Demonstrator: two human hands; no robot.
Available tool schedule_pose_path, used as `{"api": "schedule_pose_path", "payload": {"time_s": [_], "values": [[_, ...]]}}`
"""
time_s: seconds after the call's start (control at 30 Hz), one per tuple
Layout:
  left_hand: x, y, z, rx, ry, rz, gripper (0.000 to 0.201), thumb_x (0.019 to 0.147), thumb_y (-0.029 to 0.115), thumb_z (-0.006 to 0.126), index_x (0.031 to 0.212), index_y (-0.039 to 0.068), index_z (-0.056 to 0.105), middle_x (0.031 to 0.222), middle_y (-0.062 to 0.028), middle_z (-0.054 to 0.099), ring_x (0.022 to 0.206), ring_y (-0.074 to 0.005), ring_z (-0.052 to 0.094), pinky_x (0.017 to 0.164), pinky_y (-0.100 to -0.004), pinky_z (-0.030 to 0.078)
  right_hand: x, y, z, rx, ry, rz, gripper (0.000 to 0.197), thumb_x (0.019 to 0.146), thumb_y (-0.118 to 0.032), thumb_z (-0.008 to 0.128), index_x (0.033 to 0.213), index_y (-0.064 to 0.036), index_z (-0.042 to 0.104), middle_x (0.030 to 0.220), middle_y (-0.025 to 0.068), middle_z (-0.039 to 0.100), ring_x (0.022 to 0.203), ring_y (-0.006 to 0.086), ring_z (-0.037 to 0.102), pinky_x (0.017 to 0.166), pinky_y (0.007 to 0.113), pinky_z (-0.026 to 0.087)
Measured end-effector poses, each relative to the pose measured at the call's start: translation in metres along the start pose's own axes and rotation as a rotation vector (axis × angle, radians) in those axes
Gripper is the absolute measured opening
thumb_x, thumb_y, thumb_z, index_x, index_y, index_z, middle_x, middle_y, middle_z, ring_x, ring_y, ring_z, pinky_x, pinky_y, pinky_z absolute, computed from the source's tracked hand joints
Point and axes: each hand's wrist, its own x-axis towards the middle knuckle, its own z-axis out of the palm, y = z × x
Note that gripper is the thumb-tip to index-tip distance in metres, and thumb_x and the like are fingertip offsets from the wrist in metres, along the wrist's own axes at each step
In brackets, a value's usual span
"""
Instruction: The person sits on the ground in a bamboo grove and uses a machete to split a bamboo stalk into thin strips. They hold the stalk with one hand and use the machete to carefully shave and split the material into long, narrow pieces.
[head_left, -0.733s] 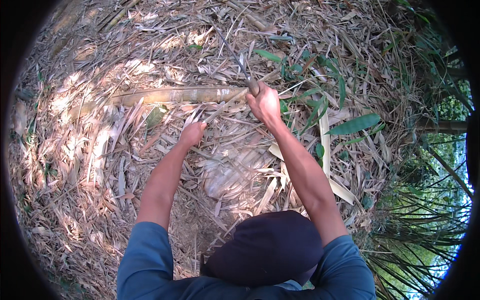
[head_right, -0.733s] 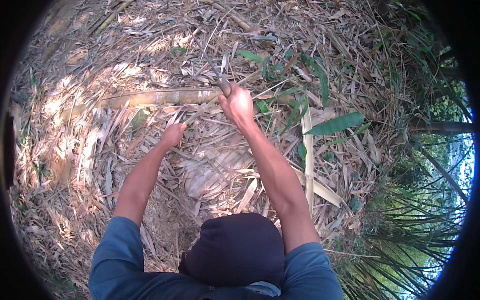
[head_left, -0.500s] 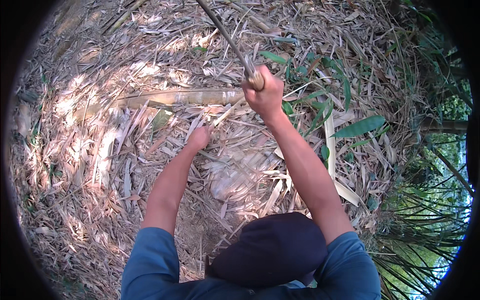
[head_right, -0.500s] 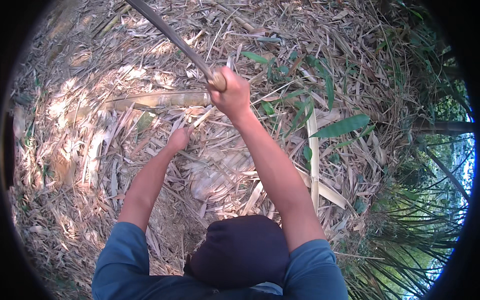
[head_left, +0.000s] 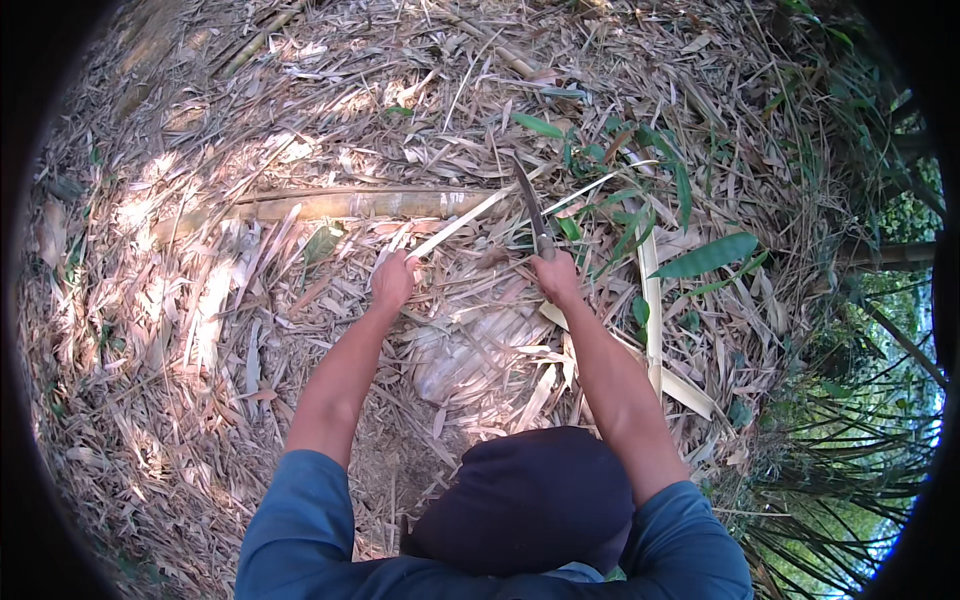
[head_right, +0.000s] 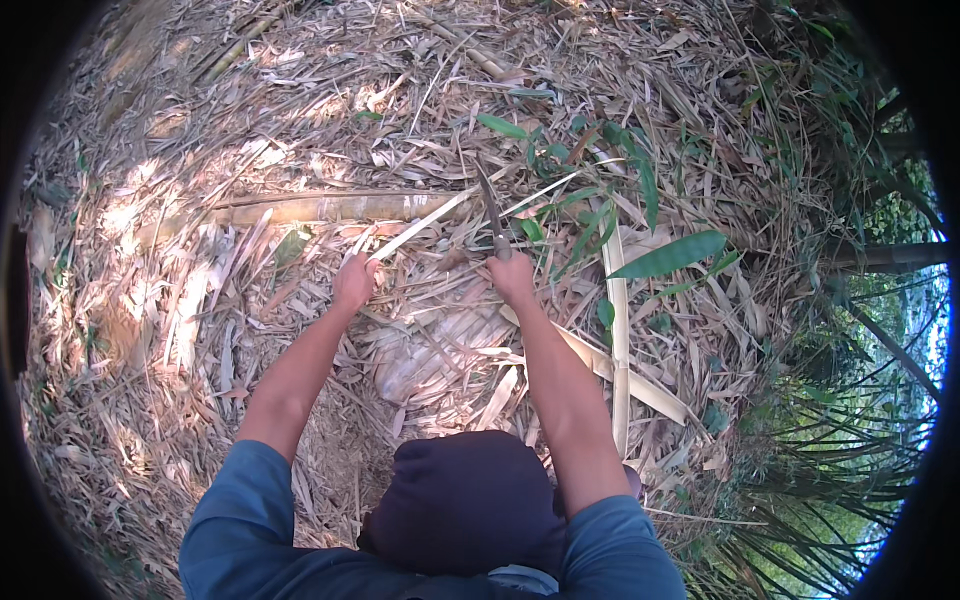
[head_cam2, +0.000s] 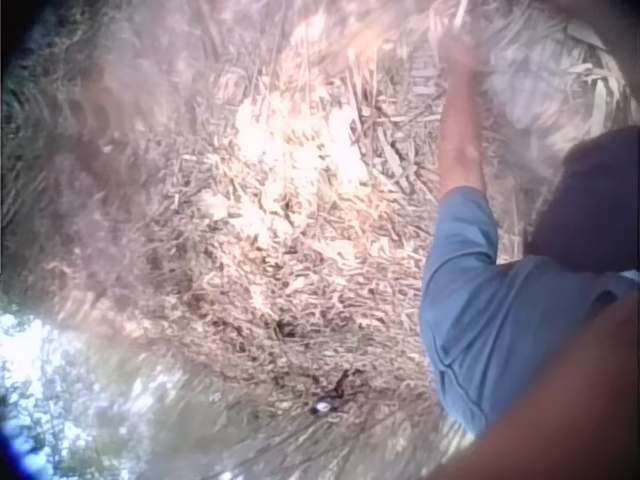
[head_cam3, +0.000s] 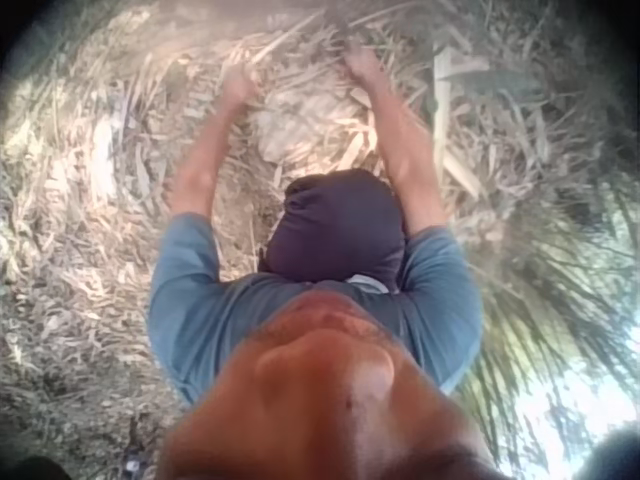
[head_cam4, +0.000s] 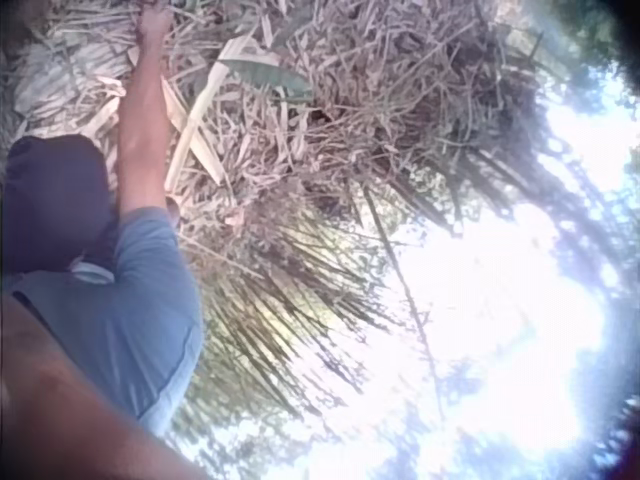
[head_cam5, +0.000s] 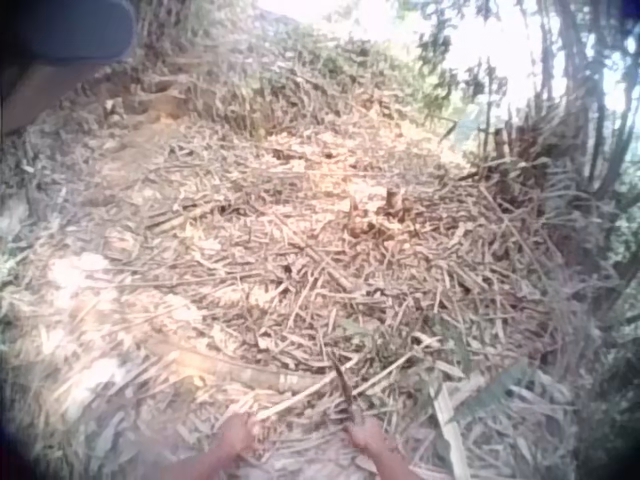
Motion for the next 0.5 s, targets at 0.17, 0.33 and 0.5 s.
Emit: {"api": "schedule_pose_path", "payload": {"time_s": [0.17, 0.33, 0.5], "values": [[0.018, -0.004, -0.011, 0.117, -0.083, 0.017, 0.033, 0.104, 0.037, 0.048, 0.117, 0.009, 0.060, 0.093, -0.0195, 0.071, 0.092, -0.0407, 0.068, 0.080, -0.0543, 0.051, -0.018, -0.005, -0.001, -0.144, 0.090, 0.040, 0.032, 0.076, -0.028, 0.069, 0.085, 0.0027, 0.068, 0.080, 0.0232, 0.070, 0.078, 0.0357, 0.069, 0.076, 0.045, 0.053], [0.017, -0.017, 0.000, 0.109, -0.088, 0.057, 0.031, 0.105, 0.035, 0.045, 0.111, 0.007, 0.059, 0.093, -0.0209, 0.071, 0.092, -0.0417, 0.068, 0.079, -0.0557, 0.051, -0.029, -0.020, -0.011, -0.292, -0.009, -0.026, 0.037, 0.079, -0.028, 0.069, 0.100, 0.0024, 0.069, 0.096, 0.0290, 0.070, 0.094, 0.0445, 0.068, 0.087, 0.050, 0.052], [0.000, -0.006, 0.013, 0.073, -0.103, -0.010, 0.030, 0.106, 0.034, 0.044, 0.108, 0.007, 0.058, 0.092, -0.0226, 0.070, 0.093, -0.0429, 0.067, 0.079, -0.0570, 0.049, -0.036, -0.035, -0.016, -0.395, -0.073, -0.076, 0.039, 0.082, -0.029, 0.070, 0.107, 0.0017, 0.068, 0.098, 0.0295, 0.070, 0.096, 0.0451, 0.068, 0.088, 0.050, 0.053]]}}
